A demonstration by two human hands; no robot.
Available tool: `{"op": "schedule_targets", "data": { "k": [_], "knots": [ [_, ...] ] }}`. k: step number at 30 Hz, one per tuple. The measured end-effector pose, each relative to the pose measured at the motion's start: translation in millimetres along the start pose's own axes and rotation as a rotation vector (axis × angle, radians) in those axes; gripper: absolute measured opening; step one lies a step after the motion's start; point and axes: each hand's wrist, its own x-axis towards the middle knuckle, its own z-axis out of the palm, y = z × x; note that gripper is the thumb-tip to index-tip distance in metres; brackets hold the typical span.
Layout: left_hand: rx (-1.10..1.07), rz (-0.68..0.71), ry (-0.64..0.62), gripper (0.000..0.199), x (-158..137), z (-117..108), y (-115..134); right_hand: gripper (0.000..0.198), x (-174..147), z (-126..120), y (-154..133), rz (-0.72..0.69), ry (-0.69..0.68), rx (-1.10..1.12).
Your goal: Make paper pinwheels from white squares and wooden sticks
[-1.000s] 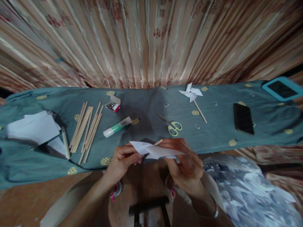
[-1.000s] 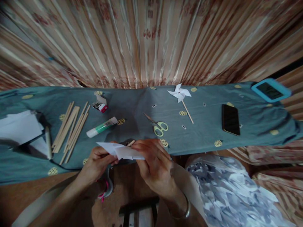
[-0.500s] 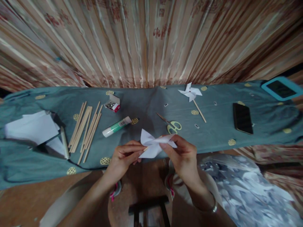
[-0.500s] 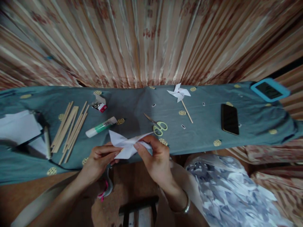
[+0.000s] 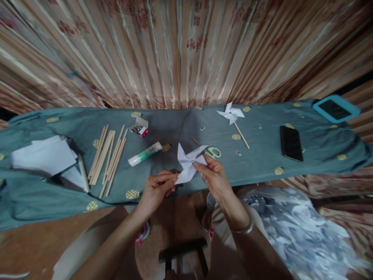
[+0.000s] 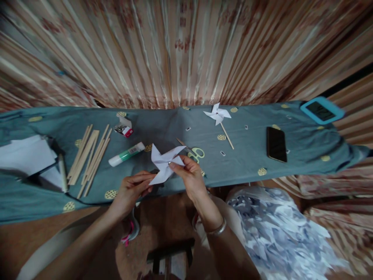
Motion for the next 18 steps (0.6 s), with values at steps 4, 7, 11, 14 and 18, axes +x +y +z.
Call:
{"op": "schedule_targets", "data": {
  "k": [4, 7, 11, 14, 18],
  "knots": [
    [-0.043, -0.002, 0.013, 0.019, -0.1, 1.4, -3.3, 0.023, 1.4, -2.2, 1.1, 0.003, -0.058, -0.039],
    [-0.065, -0.01, 0.031, 0.018, -1.2, 2.8, -5.4, 0.023, 2.7, -3.1, 3.8, -0.002, -0.073, -0.058],
    [-0.075, -0.045, 0.049, 0.019, -4.0, 4.4, -9.8, 0.025, 5.0, -3.0, 6.6, 0.008, -0.087, -0.087],
    [-0.091, -0.117, 0.051, 0.024, -7.0, 4.2, -13.2, 0.025, 4.7, -3.0, 8.4, 0.01, -0.105, -0.116],
    [-0.064, -0.219, 0.004, 0.029, -11.6, 1.9, -16.3, 0.029, 1.9, -3.7, 11.2, 0.04, -0.158, -0.164]
  ]
}}
